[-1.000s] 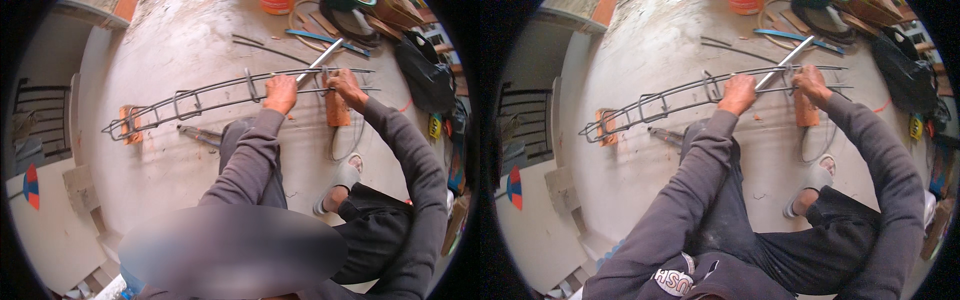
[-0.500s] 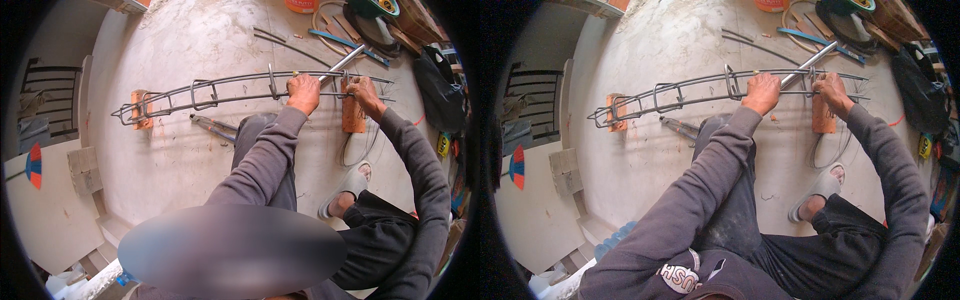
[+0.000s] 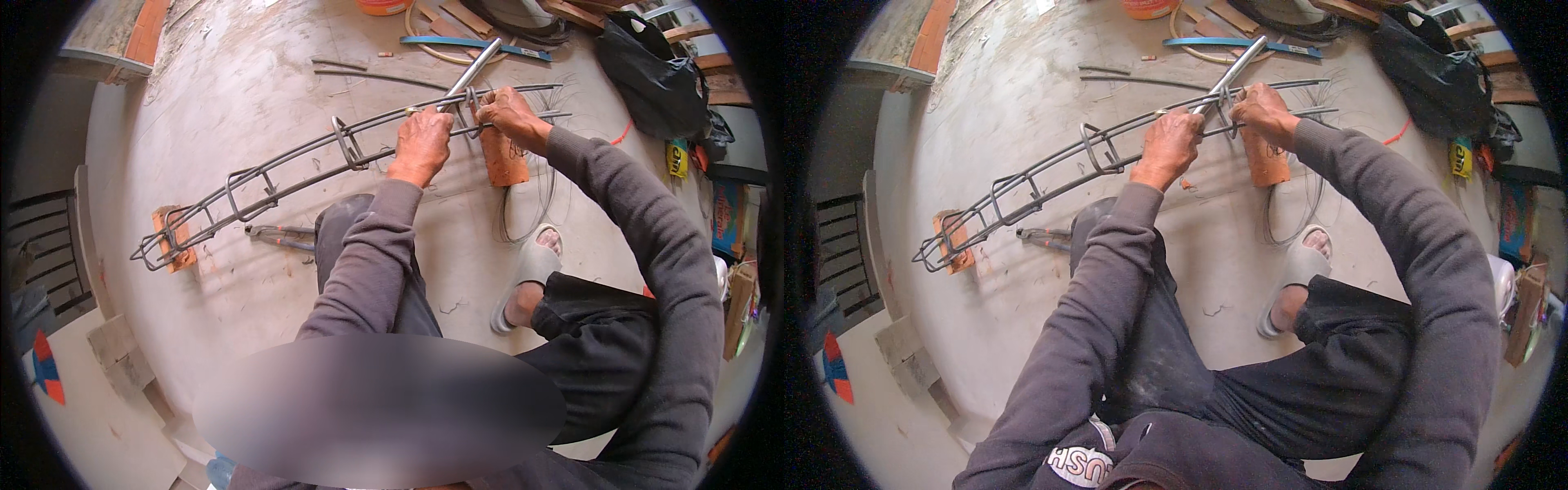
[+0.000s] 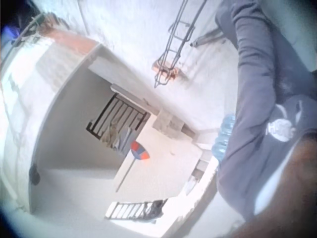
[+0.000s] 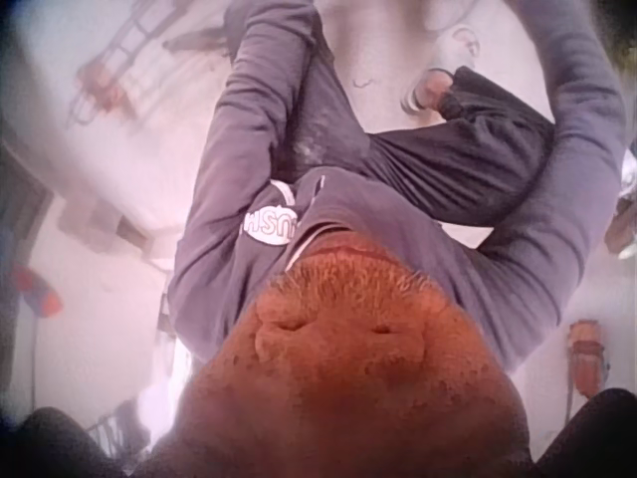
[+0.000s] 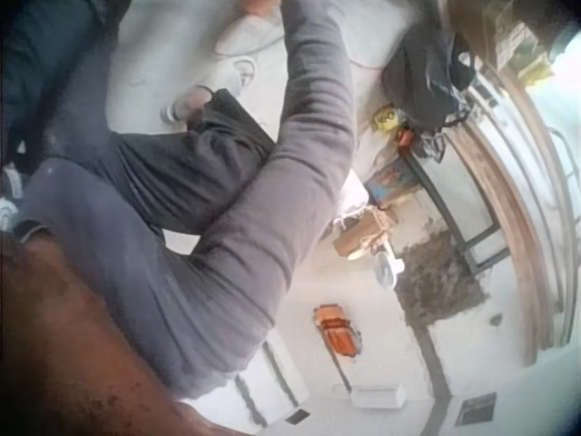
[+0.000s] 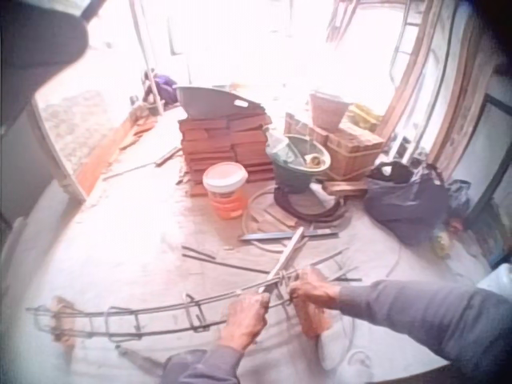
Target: The person sits on the floor and assembles a metal frame by inserting rods and securing them with wire. They use pliers to twist and tighten the wire around the frame joints.
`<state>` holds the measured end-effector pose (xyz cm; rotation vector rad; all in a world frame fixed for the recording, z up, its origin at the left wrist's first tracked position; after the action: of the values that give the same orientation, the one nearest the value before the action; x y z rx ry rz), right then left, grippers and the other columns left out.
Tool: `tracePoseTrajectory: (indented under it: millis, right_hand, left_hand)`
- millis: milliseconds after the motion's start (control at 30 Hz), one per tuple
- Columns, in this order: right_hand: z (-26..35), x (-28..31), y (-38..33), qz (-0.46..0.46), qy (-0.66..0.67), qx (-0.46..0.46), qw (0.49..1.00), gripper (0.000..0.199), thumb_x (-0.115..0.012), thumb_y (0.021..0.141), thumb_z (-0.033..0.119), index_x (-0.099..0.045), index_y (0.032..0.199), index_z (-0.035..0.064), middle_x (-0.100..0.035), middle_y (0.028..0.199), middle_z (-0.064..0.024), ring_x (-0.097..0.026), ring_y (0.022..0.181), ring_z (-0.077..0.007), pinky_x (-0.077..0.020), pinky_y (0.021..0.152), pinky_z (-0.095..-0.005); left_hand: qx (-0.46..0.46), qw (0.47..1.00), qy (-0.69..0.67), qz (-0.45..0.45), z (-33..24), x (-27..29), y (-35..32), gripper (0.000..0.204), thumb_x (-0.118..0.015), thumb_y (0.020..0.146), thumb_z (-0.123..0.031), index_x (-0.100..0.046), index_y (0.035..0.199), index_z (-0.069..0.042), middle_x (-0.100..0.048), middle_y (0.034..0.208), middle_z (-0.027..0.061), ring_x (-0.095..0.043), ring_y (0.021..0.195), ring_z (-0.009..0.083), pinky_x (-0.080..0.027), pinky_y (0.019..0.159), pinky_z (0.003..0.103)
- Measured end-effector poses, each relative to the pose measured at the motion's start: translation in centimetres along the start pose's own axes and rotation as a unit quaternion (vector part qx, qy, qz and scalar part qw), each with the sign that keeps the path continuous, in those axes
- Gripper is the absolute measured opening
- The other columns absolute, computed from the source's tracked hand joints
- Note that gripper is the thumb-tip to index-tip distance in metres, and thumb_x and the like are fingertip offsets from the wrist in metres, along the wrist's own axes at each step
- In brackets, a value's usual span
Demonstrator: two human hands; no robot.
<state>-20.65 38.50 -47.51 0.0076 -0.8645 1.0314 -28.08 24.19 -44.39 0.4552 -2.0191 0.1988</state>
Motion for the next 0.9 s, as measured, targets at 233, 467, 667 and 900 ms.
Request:
tracePoseTrajectory:
  millis: [233, 467, 667, 900]
  right_hand:
    - [0.5, -0.2, 0.3, 0.008, -0.037, 0.015, 0.999, 0.026, -0.068, 0.071, 0.024, -0.067, 0.072, -0.0017, -0.061, 0.066, -0.0161, -0.06, 0.064, -0.0245, -0.0471, 0.063, -0.0397]
    - [2.1, 1.1, -0.3, 0.008, -0.075, 0.029, 0.997, 0.026, -0.067, 0.072, 0.024, -0.069, 0.076, -0.0023, -0.067, 0.073, -0.0198, -0.067, 0.069, -0.0302, -0.0514, 0.067, -0.0401]
    - [5.6, 0.9, -1.3, 0.04, -0.205, 0.092, 0.974, 0.021, -0.068, 0.079, 0.019, -0.072, 0.086, -0.001, -0.07, 0.084, -0.0189, -0.068, 0.077, -0.032, -0.0515, 0.071, -0.0413]
    - [4.0, 1.2, -1.4, 0.009, -0.11, 0.021, 0.994, 0.029, -0.068, 0.078, 0.023, -0.069, 0.083, -0.0045, -0.068, 0.083, -0.0213, -0.068, 0.077, -0.0312, -0.0511, 0.073, -0.0416]
  left_hand:
    - [-0.05, 0.997, 0.003, -0.063, -2.1, -2.2, 1.3, 0.008, -0.065, 0.076, -0.001, -0.066, 0.08, -0.007, -0.063, 0.091, 0.0138, -0.066, 0.085, 0.036, -0.053, 0.071, 0.047]
    - [-0.054, 0.996, -0.025, -0.066, -2.9, -0.8, 1.6, 0.007, -0.064, 0.076, -0.001, -0.06, 0.081, -0.002, -0.064, 0.087, 0.0167, -0.065, 0.083, 0.0381, -0.05, 0.072, 0.049]
    - [0.002, 0.987, -0.158, 0.009, -2.3, -0.2, 1.8, 0.016, -0.071, 0.081, -0.018, -0.07, 0.089, -0.004, -0.07, 0.087, 0.0173, -0.068, 0.087, 0.0355, -0.053, 0.076, 0.044]
    - [0.058, 0.992, -0.105, -0.039, -1.9, -0.9, 1.5, 0.018, -0.075, 0.076, -0.022, -0.071, 0.088, -0.008, -0.07, 0.085, 0.0162, -0.069, 0.083, 0.0344, -0.054, 0.074, 0.045]
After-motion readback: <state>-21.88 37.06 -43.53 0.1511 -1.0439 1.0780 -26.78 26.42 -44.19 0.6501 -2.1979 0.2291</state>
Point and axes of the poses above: each hand's wrist, its own y-axis towards the middle knuckle, its own x-axis out of the back of the hand, z = x × y, the point moved 10 cm from there along y, towards the middle knuckle
